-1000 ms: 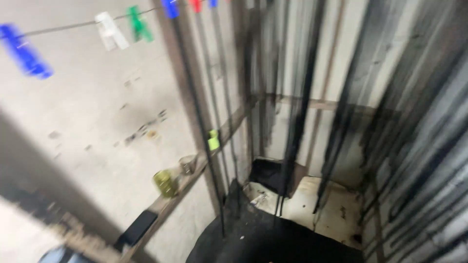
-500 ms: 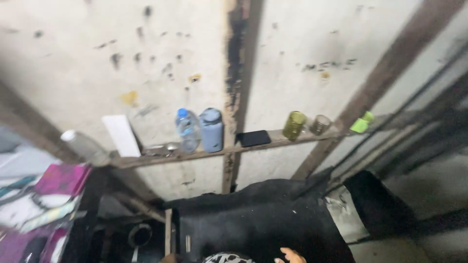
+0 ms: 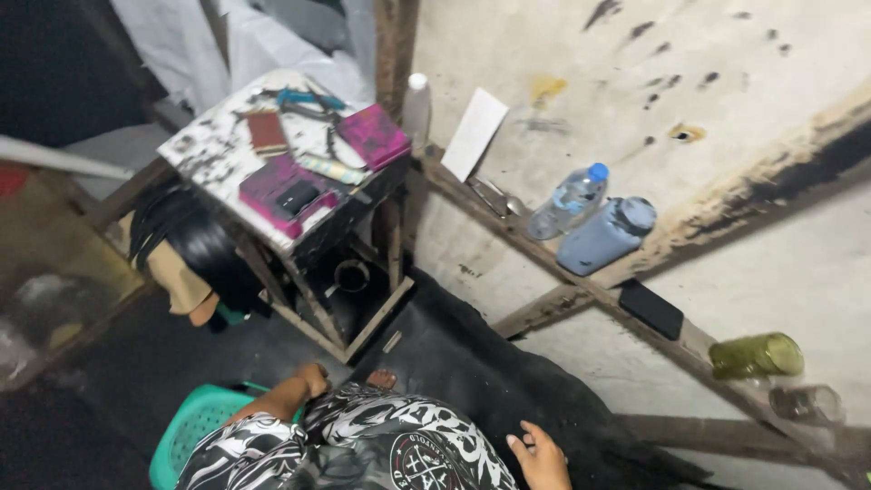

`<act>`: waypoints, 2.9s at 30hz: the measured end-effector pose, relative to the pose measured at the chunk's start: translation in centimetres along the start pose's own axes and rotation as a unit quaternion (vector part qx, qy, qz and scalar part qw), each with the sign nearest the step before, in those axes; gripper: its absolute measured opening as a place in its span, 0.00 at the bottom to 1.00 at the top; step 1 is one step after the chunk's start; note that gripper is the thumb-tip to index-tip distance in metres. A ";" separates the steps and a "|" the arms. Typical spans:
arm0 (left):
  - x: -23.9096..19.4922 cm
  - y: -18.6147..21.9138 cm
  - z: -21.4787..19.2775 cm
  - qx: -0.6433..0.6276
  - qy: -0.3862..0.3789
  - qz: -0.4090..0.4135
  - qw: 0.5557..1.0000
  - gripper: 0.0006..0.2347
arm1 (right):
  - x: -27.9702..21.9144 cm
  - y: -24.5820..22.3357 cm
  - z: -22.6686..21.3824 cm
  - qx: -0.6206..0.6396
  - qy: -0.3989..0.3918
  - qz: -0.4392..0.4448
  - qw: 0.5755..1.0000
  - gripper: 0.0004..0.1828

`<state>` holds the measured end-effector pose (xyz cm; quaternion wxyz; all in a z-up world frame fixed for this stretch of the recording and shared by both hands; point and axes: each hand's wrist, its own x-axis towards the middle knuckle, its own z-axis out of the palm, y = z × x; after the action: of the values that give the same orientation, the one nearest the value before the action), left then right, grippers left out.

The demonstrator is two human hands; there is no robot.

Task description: Sanding the edges of a long leather strip and hanging it on a drying rack using clothespins.

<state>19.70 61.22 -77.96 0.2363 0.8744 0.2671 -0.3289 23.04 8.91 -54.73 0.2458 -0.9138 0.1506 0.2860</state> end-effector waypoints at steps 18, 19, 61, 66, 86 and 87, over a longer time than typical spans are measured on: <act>-12.6 -12.7 9.8 -0.292 -0.004 -0.236 0.927 0.27 | 3.8 -9.3 -2.5 -0.112 -0.119 -0.136 0.977 0.33; -12.5 -12.7 10.0 -0.298 0.000 -0.223 0.928 0.28 | 3.8 -9.8 -2.4 -0.118 -0.122 -0.136 0.976 0.33; 12.3 -30.6 -23.1 -0.327 0.140 -0.118 0.927 0.30 | 6.9 -38.2 23.8 -0.078 -0.139 -0.196 0.968 0.17; 16.5 -30.7 -26.6 -0.397 0.170 -0.126 0.893 0.19 | 4.5 -41.7 24.9 -0.063 -0.104 -0.150 0.981 0.18; 33.3 -39.6 -27.8 -0.177 0.390 -0.076 0.900 0.26 | 2.8 -35.0 37.9 0.060 0.116 -0.122 0.984 0.34; 34.1 -40.3 -27.6 -0.156 0.400 -0.069 0.900 0.24 | 2.5 -33.9 39.3 0.072 0.117 -0.144 0.980 0.32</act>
<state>28.85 118.19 -92.91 0.2196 0.8639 0.4463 0.0793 21.47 57.88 -71.99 0.3301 -0.9332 0.0649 0.1266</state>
